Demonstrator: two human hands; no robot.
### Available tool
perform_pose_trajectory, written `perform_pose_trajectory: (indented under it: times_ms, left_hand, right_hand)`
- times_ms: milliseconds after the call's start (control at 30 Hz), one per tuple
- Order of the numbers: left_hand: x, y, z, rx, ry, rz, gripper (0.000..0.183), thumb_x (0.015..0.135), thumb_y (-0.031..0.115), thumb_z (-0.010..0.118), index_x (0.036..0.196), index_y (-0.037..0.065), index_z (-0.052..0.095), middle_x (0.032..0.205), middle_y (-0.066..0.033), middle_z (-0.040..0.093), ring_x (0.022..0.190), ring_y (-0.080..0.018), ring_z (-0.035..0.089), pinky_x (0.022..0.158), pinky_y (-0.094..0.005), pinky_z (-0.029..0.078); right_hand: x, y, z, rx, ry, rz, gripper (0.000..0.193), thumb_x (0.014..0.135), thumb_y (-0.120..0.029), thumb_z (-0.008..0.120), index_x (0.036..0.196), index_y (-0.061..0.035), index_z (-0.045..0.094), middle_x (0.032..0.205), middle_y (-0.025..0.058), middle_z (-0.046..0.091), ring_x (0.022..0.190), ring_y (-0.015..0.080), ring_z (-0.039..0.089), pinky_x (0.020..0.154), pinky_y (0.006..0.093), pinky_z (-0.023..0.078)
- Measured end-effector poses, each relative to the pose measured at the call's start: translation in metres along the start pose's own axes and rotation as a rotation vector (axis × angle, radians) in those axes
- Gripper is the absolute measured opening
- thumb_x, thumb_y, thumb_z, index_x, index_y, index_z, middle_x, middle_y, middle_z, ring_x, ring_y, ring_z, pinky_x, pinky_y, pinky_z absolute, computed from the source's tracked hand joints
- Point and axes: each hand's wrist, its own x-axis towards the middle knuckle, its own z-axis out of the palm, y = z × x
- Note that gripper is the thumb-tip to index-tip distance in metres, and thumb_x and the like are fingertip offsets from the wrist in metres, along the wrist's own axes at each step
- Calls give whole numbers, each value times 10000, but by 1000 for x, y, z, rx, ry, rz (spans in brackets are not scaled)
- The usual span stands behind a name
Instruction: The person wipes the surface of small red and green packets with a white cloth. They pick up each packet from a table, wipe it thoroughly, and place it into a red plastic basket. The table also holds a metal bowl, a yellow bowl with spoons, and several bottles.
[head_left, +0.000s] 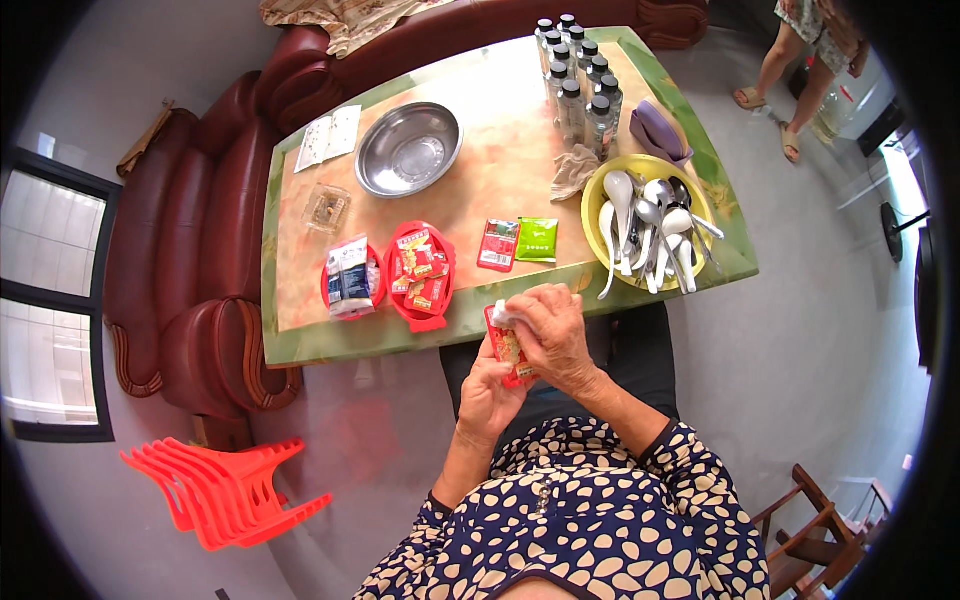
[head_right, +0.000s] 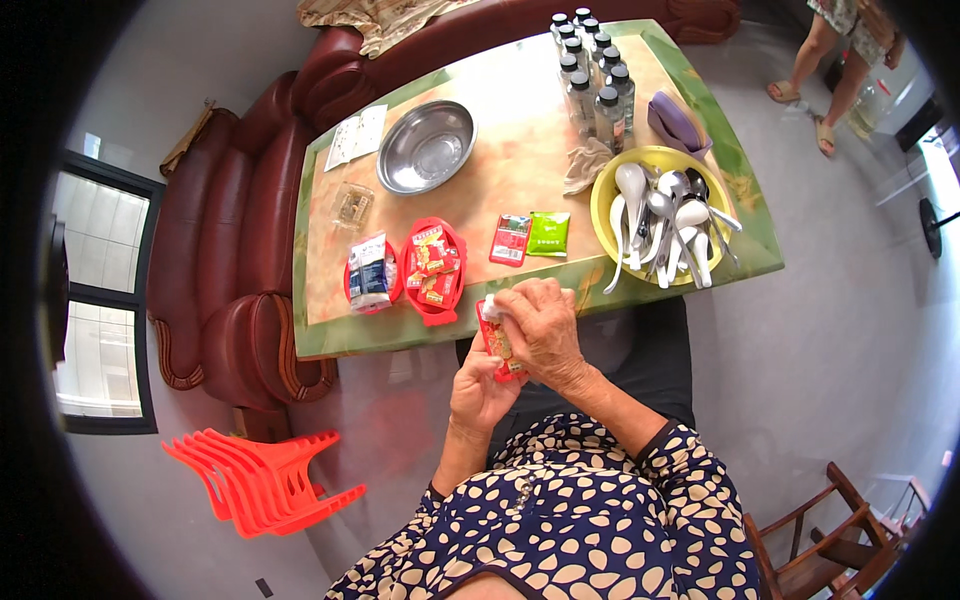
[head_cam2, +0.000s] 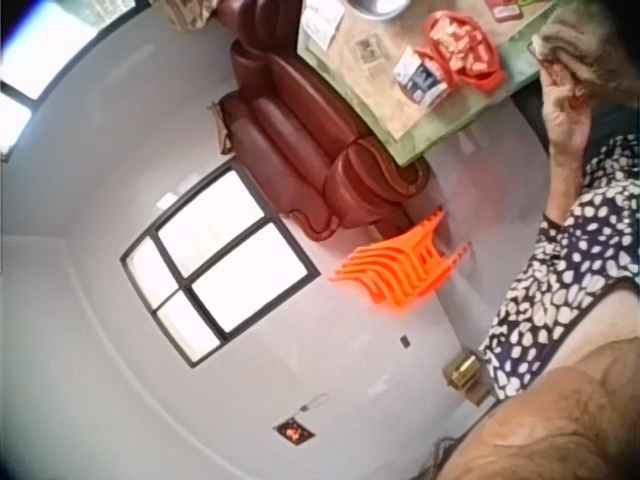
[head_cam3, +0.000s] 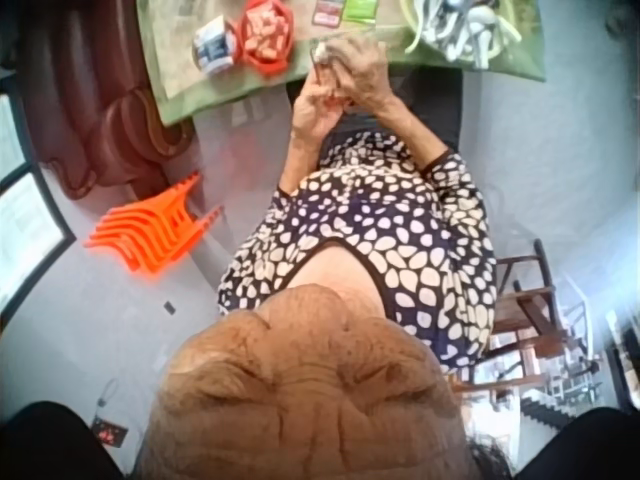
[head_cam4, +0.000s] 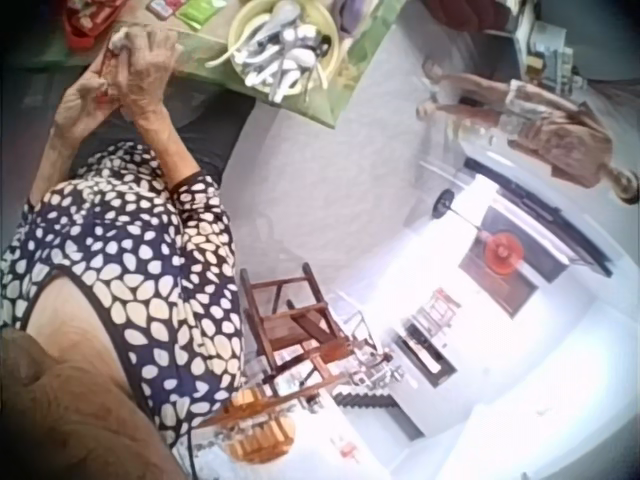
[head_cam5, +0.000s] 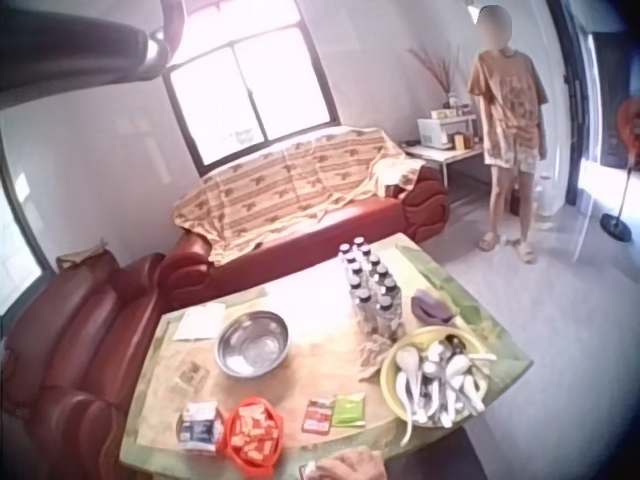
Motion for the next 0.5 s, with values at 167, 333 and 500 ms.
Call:
perform_pose_trajectory:
  times_ms: [167,333,500]
  left_hand:
    - [4,0,-7,-118,-28,7,465,1028,290,340,1435,64,333,1434,-94,431,1347,-234,387,1110,-433,310]
    - [9,1,-20,-141,61,62,436,1039,275,335,1388,18,376,1365,-183,493,1286,-296,466,1106,-450,341]
    - [10,4,-15,23,104,93,399,990,112,456,1364,-14,392,1309,-217,525,1218,-375,522,1031,-483,439]
  right_hand:
    - [-9,-7,1,32,-97,-99,231,732,-112,687,959,-125,645,931,34,586,893,233,538,758,381,354]
    - [-34,-13,-8,24,-206,-203,251,706,-70,713,937,-143,647,915,7,603,880,203,552,776,360,348]
    - [-48,-1,-32,91,-338,-144,210,719,-72,693,907,-143,633,907,15,584,853,213,544,763,355,346]
